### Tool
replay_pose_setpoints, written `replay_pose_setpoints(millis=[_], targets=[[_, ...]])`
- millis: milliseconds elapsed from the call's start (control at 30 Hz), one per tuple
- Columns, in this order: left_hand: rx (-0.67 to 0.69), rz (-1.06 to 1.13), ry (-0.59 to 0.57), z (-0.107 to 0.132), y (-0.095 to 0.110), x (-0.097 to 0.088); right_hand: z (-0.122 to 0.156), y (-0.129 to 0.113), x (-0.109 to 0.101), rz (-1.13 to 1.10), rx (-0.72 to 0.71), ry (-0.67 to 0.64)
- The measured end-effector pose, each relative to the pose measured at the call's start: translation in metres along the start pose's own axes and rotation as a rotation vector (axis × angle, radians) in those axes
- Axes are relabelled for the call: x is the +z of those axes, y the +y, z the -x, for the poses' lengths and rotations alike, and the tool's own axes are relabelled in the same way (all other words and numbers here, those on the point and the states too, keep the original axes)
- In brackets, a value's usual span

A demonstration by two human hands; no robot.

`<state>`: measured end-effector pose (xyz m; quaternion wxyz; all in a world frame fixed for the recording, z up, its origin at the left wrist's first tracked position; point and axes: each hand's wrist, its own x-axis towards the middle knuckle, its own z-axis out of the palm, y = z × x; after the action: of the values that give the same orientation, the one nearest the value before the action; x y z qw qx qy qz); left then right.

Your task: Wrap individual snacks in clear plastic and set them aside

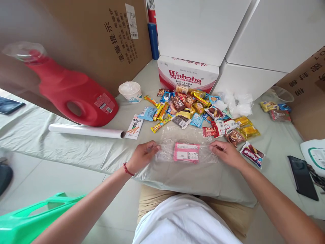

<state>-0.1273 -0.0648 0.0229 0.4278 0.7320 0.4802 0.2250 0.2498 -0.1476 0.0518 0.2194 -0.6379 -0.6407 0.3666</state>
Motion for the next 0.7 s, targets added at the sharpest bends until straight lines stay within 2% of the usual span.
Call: replay_pose_setpoints(millis=[67,133,200,267,300,333,367,400,467,500,600,700], targets=[[-0.080,-0.055,0.147,-0.016,-0.009,0.002,-0.014,0.007,0.002,0.107,0.049,0.017],[-0.149,-0.146,0.359,-0.025,-0.017,-0.001,-0.022,0.012,0.003,0.273,0.079,0.063],[-0.166,-0.209,0.602,-0.024,-0.019,-0.010,-0.025,0.013,0.001,0.423,0.054,0.135],[-0.091,-0.256,0.859,-0.013,-0.008,-0.019,-0.031,0.007,-0.006,0.501,-0.024,0.218],[-0.012,-0.286,0.959,-0.005,0.001,-0.020,-0.036,0.002,-0.010,0.521,-0.070,0.244],[0.095,-0.324,1.013,0.004,0.013,-0.019,-0.043,-0.004,-0.013,0.539,-0.112,0.249],[0.228,-0.356,0.990,0.012,0.026,-0.014,-0.053,-0.011,-0.014,0.561,-0.146,0.229],[0.368,-0.367,0.862,0.019,0.039,-0.005,-0.064,-0.018,-0.014,0.592,-0.166,0.186],[0.649,-0.397,0.489,0.025,0.060,0.020,-0.088,-0.032,-0.007,0.677,-0.170,0.053],[0.708,-0.427,0.354,0.025,0.067,0.035,-0.100,-0.038,-0.002,0.727,-0.158,-0.007],[0.678,-0.578,0.141,0.011,0.074,0.076,-0.130,-0.051,0.016,0.843,-0.099,-0.101],[0.582,-0.727,-0.004,-0.005,0.068,0.097,-0.145,-0.055,0.023,0.762,-0.019,-0.182]])
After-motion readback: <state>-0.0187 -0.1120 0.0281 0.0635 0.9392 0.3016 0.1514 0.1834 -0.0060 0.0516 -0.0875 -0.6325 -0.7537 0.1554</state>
